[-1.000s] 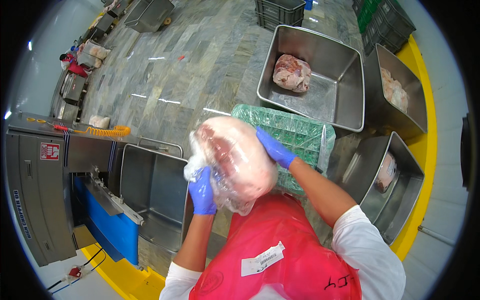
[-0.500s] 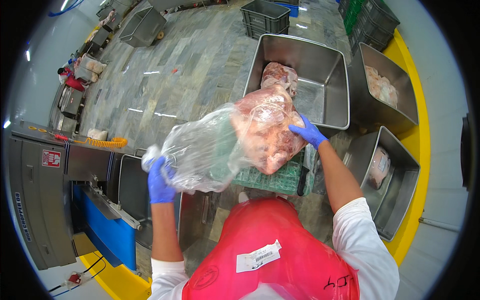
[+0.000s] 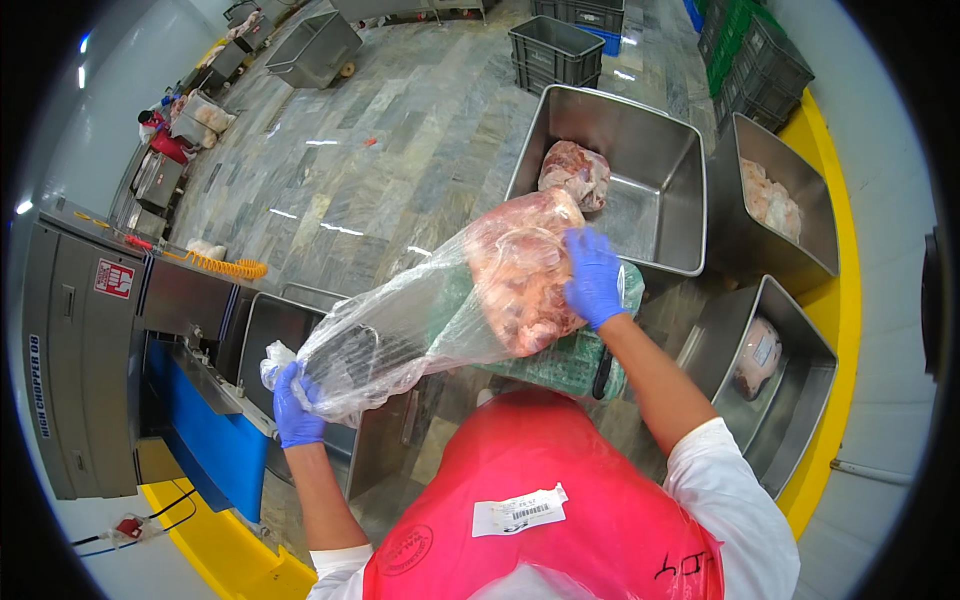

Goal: The person is cutting and trimming a large piece of raw meat on a green cutting board. They use a knife to separate parts of the meat and place them into metal bins. The person also handles a plastic-wrapped piece of meat, unwrapping it and placing it on the cutting board.

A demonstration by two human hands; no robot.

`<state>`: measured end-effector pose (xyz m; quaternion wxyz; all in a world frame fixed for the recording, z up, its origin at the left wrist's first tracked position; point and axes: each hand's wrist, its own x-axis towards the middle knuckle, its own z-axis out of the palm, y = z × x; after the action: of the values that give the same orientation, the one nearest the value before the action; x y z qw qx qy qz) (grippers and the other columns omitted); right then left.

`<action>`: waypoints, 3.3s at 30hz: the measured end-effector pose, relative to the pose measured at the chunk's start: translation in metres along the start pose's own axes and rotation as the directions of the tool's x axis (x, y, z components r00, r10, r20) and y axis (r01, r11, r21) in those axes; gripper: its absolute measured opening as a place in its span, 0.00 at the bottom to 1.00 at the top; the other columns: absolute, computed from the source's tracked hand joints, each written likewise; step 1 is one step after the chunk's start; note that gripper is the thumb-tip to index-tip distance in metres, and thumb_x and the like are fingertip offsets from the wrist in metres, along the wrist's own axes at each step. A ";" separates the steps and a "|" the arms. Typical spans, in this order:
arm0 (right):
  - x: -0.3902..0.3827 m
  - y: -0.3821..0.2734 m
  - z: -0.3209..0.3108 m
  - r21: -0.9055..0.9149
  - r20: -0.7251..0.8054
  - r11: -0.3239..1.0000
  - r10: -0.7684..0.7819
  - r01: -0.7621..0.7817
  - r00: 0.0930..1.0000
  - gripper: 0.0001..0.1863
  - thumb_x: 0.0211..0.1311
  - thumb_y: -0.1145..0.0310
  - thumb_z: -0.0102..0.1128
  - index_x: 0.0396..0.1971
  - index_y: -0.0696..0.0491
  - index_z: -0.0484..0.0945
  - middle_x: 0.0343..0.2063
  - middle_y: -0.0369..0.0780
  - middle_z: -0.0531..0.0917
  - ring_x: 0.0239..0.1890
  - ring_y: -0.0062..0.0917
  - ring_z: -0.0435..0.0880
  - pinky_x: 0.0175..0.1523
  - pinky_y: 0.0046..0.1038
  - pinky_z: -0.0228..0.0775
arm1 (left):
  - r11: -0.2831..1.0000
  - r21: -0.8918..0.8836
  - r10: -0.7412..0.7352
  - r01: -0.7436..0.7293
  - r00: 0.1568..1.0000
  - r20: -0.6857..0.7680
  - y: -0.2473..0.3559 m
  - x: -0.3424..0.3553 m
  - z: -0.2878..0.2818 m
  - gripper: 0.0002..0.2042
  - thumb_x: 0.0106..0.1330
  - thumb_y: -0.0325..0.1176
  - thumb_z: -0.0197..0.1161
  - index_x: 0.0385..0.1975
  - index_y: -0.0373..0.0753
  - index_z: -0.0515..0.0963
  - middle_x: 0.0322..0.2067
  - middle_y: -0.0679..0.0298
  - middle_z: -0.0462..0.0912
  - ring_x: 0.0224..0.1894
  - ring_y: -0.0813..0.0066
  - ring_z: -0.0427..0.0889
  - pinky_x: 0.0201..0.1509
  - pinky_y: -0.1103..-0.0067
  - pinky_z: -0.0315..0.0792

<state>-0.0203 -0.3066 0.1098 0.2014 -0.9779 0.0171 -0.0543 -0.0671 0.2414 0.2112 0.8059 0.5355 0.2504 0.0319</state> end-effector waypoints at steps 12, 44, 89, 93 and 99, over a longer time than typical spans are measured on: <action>-0.016 -0.072 0.020 -0.006 0.374 0.920 -0.360 0.391 0.855 0.12 0.66 0.61 0.56 0.28 0.48 0.86 0.31 0.46 0.88 0.35 0.45 0.87 0.50 0.46 0.77 | 0.985 -0.101 -0.144 0.138 0.988 -0.055 -0.028 0.002 -0.012 0.14 0.67 0.36 0.66 0.49 0.39 0.78 0.38 0.62 0.83 0.37 0.70 0.82 0.42 0.73 0.78; 0.103 -0.018 0.048 0.035 -0.128 0.937 -0.341 0.348 0.931 0.04 0.61 0.72 0.59 0.34 0.54 0.76 0.33 0.49 0.81 0.30 0.50 0.82 0.39 0.47 0.76 | 0.995 0.076 -0.067 0.065 0.997 0.027 -0.085 -0.050 -0.051 0.22 0.69 0.24 0.65 0.63 0.37 0.72 0.52 0.62 0.79 0.54 0.70 0.81 0.59 0.72 0.76; -0.060 -0.082 0.045 0.899 0.421 0.047 0.179 -0.435 0.889 0.22 0.64 0.65 0.71 0.55 0.56 0.77 0.42 0.35 0.83 0.43 0.22 0.81 0.49 0.27 0.76 | 0.595 0.651 -0.360 -0.471 0.568 0.740 -0.170 0.013 0.209 0.30 0.67 0.47 0.70 0.62 0.34 0.75 0.51 0.53 0.86 0.51 0.68 0.84 0.56 0.71 0.77; -0.064 -0.061 0.041 0.895 0.389 0.108 0.287 -0.433 0.875 0.26 0.62 0.66 0.72 0.58 0.57 0.75 0.46 0.37 0.82 0.47 0.23 0.80 0.54 0.30 0.75 | 0.306 0.768 0.112 -0.563 0.822 0.558 -0.207 0.066 0.249 0.26 0.66 0.53 0.68 0.50 0.33 0.82 0.43 0.51 0.88 0.46 0.54 0.87 0.53 0.65 0.78; -0.076 -0.056 0.037 0.876 0.406 0.137 0.312 -0.463 0.859 0.29 0.62 0.64 0.72 0.60 0.59 0.72 0.51 0.38 0.81 0.53 0.23 0.78 0.59 0.31 0.72 | 0.143 0.814 0.224 -0.562 0.820 0.527 -0.245 0.139 0.249 0.17 0.68 0.46 0.63 0.34 0.34 0.78 0.36 0.47 0.86 0.42 0.48 0.86 0.47 0.58 0.78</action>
<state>-0.0909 -0.2364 0.0911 0.7571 -0.6122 0.2194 0.0620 0.1103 -0.0289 0.0195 0.3047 0.9510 -0.0506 0.0117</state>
